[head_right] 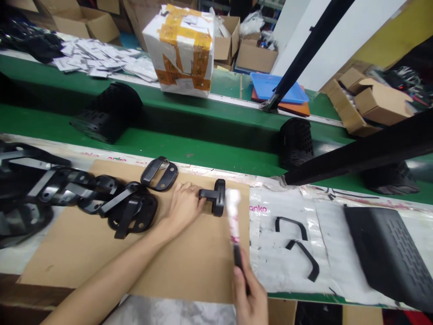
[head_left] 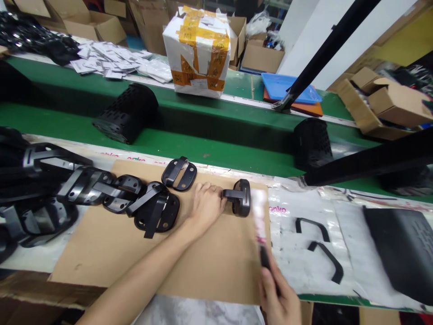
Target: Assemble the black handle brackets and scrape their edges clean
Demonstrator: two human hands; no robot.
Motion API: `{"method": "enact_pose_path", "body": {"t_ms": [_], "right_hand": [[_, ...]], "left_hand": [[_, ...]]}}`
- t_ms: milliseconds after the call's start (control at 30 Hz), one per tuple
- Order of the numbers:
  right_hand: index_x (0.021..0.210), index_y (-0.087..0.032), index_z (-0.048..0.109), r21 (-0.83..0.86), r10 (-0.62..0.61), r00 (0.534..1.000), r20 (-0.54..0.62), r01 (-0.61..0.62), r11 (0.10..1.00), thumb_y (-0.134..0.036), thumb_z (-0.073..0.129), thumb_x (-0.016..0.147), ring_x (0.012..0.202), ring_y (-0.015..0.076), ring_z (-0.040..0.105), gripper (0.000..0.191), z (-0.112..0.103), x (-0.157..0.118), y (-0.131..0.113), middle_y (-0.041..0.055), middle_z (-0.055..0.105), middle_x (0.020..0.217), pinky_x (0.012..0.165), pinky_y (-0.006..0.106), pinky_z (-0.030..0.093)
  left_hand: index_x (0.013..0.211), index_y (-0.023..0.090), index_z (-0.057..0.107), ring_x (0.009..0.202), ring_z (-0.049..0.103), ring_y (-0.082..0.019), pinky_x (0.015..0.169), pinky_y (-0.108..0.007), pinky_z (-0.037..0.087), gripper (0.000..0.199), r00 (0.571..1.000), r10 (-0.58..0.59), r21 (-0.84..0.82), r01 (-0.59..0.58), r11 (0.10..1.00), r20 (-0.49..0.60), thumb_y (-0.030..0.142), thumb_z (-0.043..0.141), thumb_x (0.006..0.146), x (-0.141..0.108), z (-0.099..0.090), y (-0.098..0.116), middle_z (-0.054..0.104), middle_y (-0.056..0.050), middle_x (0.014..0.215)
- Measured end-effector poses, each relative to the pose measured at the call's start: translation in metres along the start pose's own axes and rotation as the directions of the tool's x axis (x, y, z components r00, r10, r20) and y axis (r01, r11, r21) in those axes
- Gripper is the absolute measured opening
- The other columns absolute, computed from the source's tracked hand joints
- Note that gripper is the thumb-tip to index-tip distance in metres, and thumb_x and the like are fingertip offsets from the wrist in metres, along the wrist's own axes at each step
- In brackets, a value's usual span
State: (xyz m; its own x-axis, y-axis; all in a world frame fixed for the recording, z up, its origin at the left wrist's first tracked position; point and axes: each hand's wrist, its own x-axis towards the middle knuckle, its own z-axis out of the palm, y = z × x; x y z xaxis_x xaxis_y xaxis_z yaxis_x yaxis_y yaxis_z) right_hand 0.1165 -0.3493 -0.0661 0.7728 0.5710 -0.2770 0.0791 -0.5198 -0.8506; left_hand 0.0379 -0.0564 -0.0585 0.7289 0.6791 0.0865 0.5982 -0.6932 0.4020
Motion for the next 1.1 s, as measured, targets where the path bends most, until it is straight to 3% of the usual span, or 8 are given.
{"method": "enact_pose_path", "body": {"t_ms": [67, 133, 267, 400, 567, 800, 967, 1100], "right_hand": [[0.136, -0.020, 0.069, -0.042, 0.017, 0.993, 0.120, -0.013, 0.999, -0.057, 0.065, 0.094, 0.136, 0.0329, 0.053, 0.056, -0.001, 0.009, -0.010, 0.0083, 0.061, 0.141, 0.114, 0.041, 0.044], [0.134, -0.023, 0.070, -0.063, 0.031, 0.990, 0.134, -0.023, 0.998, -0.058, 0.066, 0.093, 0.139, 0.0322, 0.051, 0.054, -0.005, 0.013, -0.017, 0.0059, 0.061, 0.142, 0.115, 0.040, 0.043], [0.134, -0.018, 0.070, 0.063, 0.102, 0.993, -0.054, -0.099, 0.993, -0.059, 0.073, 0.088, 0.132, 0.0338, 0.058, 0.062, -0.006, 0.001, -0.010, 0.0087, 0.062, 0.141, 0.105, 0.035, 0.054], [0.149, -0.012, 0.055, 0.225, 0.216, 0.955, -0.205, -0.169, 0.960, -0.060, 0.070, 0.090, 0.118, 0.0336, 0.068, 0.077, 0.006, -0.012, -0.002, 0.0138, 0.059, 0.143, 0.086, 0.032, 0.065], [0.138, -0.013, 0.067, 0.037, 0.122, 0.988, 0.092, -0.126, 0.991, -0.062, 0.068, 0.090, 0.140, 0.0343, 0.049, 0.068, 0.008, 0.002, -0.010, 0.0106, 0.057, 0.146, 0.113, 0.038, 0.046], [0.142, -0.015, 0.063, 0.171, 0.175, 0.969, -0.172, -0.146, 0.974, -0.060, 0.072, 0.088, 0.124, 0.0352, 0.064, 0.071, 0.008, -0.007, 0.006, 0.0104, 0.058, 0.145, 0.091, 0.036, 0.063], [0.134, -0.022, 0.070, -0.058, 0.041, 0.991, 0.125, -0.034, 0.998, -0.058, 0.068, 0.091, 0.140, 0.0330, 0.050, 0.056, 0.001, 0.007, -0.009, 0.0063, 0.060, 0.144, 0.116, 0.043, 0.044], [0.138, -0.024, 0.068, -0.159, -0.022, 1.000, -0.002, 0.021, 0.987, -0.061, 0.064, 0.093, 0.137, 0.0319, 0.053, 0.059, -0.013, 0.020, -0.023, 0.0047, 0.060, 0.144, 0.109, 0.038, 0.052]], "left_hand": [[0.088, 0.015, 0.070, 0.092, 0.062, -0.030, 0.081, -0.044, 0.036, 0.010, 1.000, 0.002, 0.014, -0.002, 1.000, 0.005, 0.020, 0.062, 0.090, 0.000, -0.001, 0.000, 0.074, -0.010, 0.088], [0.086, 0.016, 0.070, 0.092, 0.062, -0.030, 0.081, -0.044, 0.036, 0.011, 1.000, 0.000, 0.025, 0.000, 1.000, 0.000, 0.021, 0.062, 0.090, 0.000, 0.000, 0.000, 0.074, -0.010, 0.087], [0.085, 0.016, 0.070, 0.091, 0.062, -0.029, 0.081, -0.044, 0.036, 0.011, 1.000, -0.003, 0.021, 0.004, 1.000, -0.018, 0.022, 0.062, 0.091, -0.001, 0.002, 0.000, 0.074, -0.009, 0.087], [0.087, 0.016, 0.070, 0.092, 0.062, -0.029, 0.084, -0.044, 0.036, 0.010, 0.999, -0.008, -0.009, 0.008, 1.000, -0.033, 0.023, 0.063, 0.091, -0.001, 0.005, -0.002, 0.074, -0.010, 0.088], [0.088, 0.016, 0.070, 0.094, 0.062, -0.029, 0.086, -0.044, 0.036, 0.011, 0.999, -0.005, -0.007, 0.005, 1.000, -0.033, 0.023, 0.063, 0.091, -0.002, 0.005, -0.003, 0.074, -0.011, 0.089], [0.088, 0.014, 0.071, 0.093, 0.063, -0.031, 0.086, -0.045, 0.036, 0.012, 1.000, -0.018, -0.017, 0.018, 1.000, -0.020, 0.023, 0.063, 0.091, -0.002, 0.002, -0.001, 0.075, -0.013, 0.090], [0.086, 0.015, 0.070, 0.091, 0.063, -0.031, 0.085, -0.045, 0.037, 0.011, 0.999, -0.019, -0.042, 0.017, 0.999, -0.035, 0.021, 0.062, 0.090, -0.003, 0.002, -0.003, 0.073, -0.014, 0.088], [0.088, 0.016, 0.069, 0.091, 0.063, -0.029, 0.084, -0.042, 0.038, 0.008, 0.998, -0.035, -0.139, 0.026, 0.990, -0.059, 0.018, 0.061, 0.088, -0.003, 0.000, -0.007, 0.073, -0.011, 0.090]]}}
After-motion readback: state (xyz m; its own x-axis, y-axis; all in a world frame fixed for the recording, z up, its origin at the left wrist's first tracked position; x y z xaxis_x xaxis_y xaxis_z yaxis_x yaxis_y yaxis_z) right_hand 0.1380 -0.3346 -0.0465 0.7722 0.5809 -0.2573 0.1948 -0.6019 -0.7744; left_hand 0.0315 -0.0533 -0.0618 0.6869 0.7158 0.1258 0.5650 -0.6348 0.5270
